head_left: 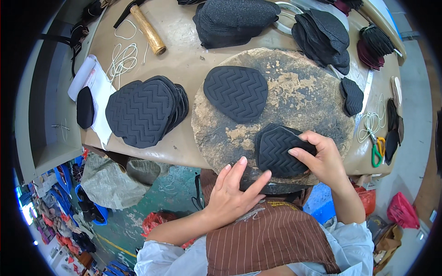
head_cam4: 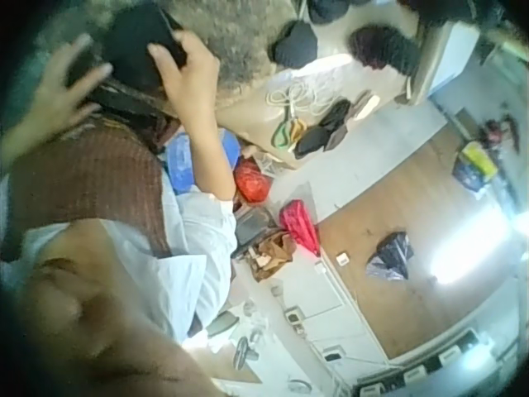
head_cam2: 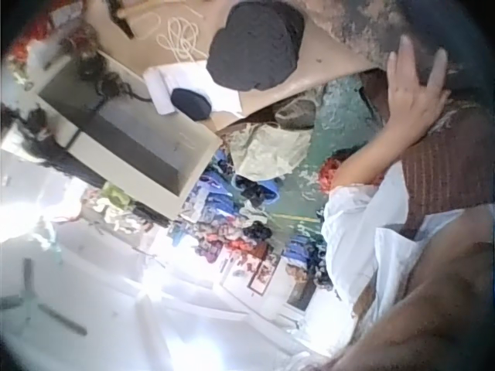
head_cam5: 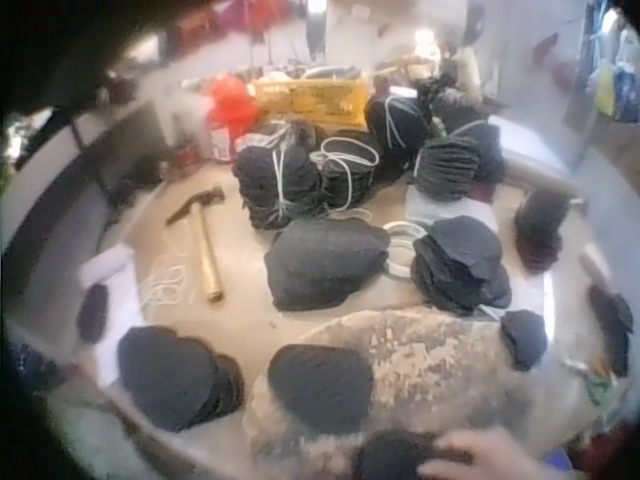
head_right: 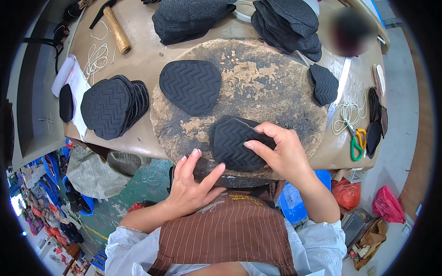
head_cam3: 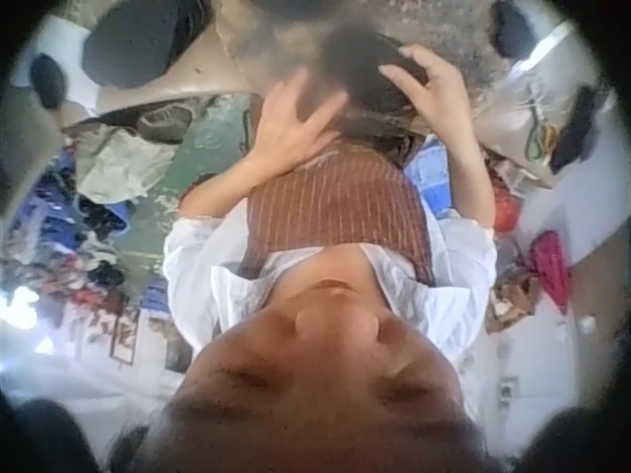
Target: The person repeatedly picks up black, textured shoe insoles from a workbench, aligns them, and stacks them into neat piles. The person handles the insoles one by one, occasionally adjusting the stacks to ensure they are straight before placing them back on the table.
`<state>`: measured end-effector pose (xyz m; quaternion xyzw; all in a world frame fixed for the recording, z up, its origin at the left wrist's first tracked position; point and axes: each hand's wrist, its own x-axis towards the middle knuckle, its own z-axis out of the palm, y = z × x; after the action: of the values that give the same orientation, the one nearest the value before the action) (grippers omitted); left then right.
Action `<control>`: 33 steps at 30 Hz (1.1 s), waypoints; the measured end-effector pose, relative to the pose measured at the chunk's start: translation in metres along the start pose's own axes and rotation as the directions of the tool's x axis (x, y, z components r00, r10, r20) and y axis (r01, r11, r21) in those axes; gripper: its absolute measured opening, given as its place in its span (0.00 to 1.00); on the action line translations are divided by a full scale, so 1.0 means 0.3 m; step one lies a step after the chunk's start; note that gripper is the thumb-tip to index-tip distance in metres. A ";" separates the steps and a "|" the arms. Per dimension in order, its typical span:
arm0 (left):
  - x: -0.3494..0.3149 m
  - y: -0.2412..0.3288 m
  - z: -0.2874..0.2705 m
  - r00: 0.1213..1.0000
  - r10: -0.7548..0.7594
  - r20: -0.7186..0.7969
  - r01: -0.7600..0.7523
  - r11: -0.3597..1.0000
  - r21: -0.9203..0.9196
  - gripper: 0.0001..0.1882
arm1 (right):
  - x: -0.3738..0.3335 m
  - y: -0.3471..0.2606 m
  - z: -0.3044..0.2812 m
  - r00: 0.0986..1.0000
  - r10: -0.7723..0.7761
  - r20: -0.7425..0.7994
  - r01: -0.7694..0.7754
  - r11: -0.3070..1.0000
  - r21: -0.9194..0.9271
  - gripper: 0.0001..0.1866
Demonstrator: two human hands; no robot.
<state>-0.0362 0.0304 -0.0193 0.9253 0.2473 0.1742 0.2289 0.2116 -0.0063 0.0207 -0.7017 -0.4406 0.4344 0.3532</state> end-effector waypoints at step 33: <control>0.175 -0.135 -0.340 0.755 -0.522 -0.397 0.049 0.648 -0.760 0.33 | 0.146 -0.317 0.003 0.952 -0.305 0.008 0.304 0.950 0.065 0.14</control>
<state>-0.0530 0.1243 0.0560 0.6073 0.3696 0.4902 0.5043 0.1914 0.0686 0.0909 -0.6098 -0.5328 0.3946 0.4343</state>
